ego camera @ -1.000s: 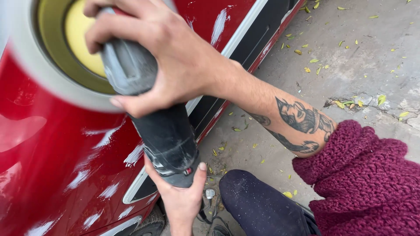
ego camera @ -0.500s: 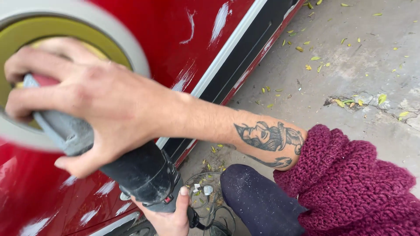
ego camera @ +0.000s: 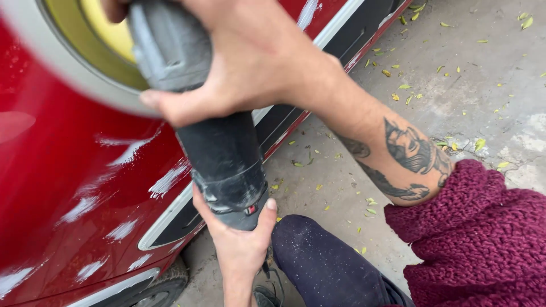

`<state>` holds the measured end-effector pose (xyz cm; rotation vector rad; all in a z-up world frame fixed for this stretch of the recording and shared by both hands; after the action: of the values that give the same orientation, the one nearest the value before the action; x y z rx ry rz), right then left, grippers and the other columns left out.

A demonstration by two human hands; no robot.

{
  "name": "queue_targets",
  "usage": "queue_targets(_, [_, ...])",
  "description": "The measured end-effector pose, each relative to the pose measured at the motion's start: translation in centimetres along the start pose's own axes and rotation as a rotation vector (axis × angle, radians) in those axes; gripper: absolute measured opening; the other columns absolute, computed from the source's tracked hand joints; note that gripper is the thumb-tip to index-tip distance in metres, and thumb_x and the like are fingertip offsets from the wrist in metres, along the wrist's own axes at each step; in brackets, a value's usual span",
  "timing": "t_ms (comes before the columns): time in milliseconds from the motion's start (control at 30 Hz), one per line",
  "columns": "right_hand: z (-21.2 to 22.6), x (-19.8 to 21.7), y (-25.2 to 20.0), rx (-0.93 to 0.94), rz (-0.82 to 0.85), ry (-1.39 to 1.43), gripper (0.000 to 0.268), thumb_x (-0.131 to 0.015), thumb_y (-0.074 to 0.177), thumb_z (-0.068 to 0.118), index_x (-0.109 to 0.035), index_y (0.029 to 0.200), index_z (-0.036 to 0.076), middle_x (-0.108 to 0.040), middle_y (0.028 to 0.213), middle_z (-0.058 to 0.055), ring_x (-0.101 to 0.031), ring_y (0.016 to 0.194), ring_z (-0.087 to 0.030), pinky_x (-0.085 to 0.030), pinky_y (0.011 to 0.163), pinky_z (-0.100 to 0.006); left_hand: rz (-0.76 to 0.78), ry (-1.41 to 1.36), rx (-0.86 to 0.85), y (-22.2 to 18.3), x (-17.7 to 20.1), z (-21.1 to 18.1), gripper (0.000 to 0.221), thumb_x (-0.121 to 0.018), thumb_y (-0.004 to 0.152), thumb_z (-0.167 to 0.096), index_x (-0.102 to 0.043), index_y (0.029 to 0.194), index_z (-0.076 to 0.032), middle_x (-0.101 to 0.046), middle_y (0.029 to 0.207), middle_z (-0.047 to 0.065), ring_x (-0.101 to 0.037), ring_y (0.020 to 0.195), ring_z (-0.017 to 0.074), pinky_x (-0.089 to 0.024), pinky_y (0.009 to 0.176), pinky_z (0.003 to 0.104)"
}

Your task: Polishing the exterior door panel of a red car using a power buffer.

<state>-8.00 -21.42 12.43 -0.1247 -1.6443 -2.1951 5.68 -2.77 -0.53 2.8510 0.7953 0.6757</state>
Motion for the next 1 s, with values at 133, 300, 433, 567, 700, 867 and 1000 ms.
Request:
queue_targets(133, [-0.1, 1.5, -1.9, -0.057, 0.019, -0.055, 0.049, -0.083, 0.088, 0.025, -0.058, 0.126, 0.009, -0.065, 0.12, -0.005, -0.069, 0.109, -0.021, -0.055, 0.099, -0.032, 0.067, 0.011, 0.07, -0.4, -1.7, 0.2, 0.115, -0.085, 0.072, -0.012, -0.008, 0.158, -0.004, -0.051, 0.14, 0.018, -0.06, 0.123, 0.0243, -0.049, 0.104, 0.038])
queue_targets(300, [0.1, 1.4, -5.0, -0.129, 0.053, -0.143, 0.056, -0.091, 0.078, 0.032, -0.062, 0.12, 0.008, -0.061, 0.123, -0.01, -0.059, 0.121, -0.03, -0.048, 0.108, -0.043, 0.112, 0.003, 0.113, -2.5, -3.5, 3.4, 0.113, -0.084, 0.072, -0.011, -0.011, 0.156, -0.004, -0.052, 0.136, 0.019, -0.064, 0.116, 0.0231, -0.053, 0.098, 0.037])
queue_targets(433, [-1.0, 0.0, -9.3, -0.126, -0.001, -0.056, 0.053, -0.09, 0.077, 0.033, -0.062, 0.115, 0.01, -0.051, 0.139, -0.014, -0.05, 0.135, -0.032, -0.042, 0.118, -0.043, 0.131, 0.004, 0.159, -3.6, -3.7, 5.9, 0.112, -0.084, 0.071, -0.012, -0.011, 0.155, -0.005, -0.06, 0.125, 0.017, -0.07, 0.103, 0.0214, -0.058, 0.09, 0.035])
queue_targets(567, [-1.9, -1.5, -12.4, -0.191, -0.07, -0.066, 0.058, -0.09, 0.073, 0.034, -0.063, 0.12, 0.011, -0.052, 0.141, -0.014, -0.05, 0.139, -0.035, -0.043, 0.121, -0.047, 0.155, 0.12, 0.26, -3.4, -2.5, 7.1, 0.111, -0.085, 0.068, -0.015, -0.015, 0.155, -0.008, -0.07, 0.112, 0.016, -0.075, 0.093, 0.0205, -0.06, 0.085, 0.034])
queue_targets(700, [-0.4, -4.2, -12.8, -0.233, -0.143, -0.063, 0.059, -0.089, 0.072, 0.036, -0.064, 0.119, 0.011, -0.052, 0.144, -0.014, -0.05, 0.137, -0.036, -0.043, 0.119, -0.049, 0.143, 0.207, 0.335, -4.0, 1.0, 9.1, 0.112, -0.086, 0.065, -0.017, -0.018, 0.154, -0.009, -0.074, 0.109, 0.015, -0.077, 0.093, 0.0199, -0.06, 0.086, 0.033])
queue_targets(867, [2.7, -9.8, -12.8, -0.235, -0.174, 0.028, 0.056, -0.088, 0.073, 0.044, -0.066, 0.116, 0.014, -0.052, 0.14, -0.013, -0.047, 0.142, -0.039, -0.042, 0.12, -0.051, 0.009, 0.259, 0.142, -8.1, 7.5, 14.8, 0.119, -0.089, 0.059, -0.011, -0.018, 0.154, -0.003, -0.065, 0.118, 0.022, -0.072, 0.099, 0.0245, -0.056, 0.089, 0.037])
queue_targets(1000, [4.5, -12.7, -13.0, -0.313, -0.195, 0.144, 0.044, -0.084, 0.083, 0.039, -0.069, 0.119, 0.018, -0.055, 0.141, -0.009, -0.049, 0.142, -0.034, -0.043, 0.123, -0.047, -0.075, 0.237, 0.058, -10.5, 9.2, 16.7, 0.12, -0.086, 0.056, -0.007, -0.018, 0.154, -0.001, -0.06, 0.124, 0.024, -0.07, 0.1, 0.0267, -0.056, 0.09, 0.039])
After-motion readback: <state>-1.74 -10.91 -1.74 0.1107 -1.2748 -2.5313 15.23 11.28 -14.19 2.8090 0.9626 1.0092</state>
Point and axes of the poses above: each hand's wrist, its own y-axis towards the middle knuckle, its own x-axis out of the back of the hand, z = x × y, the point moved 5 cm from there along y, towards the middle knuckle
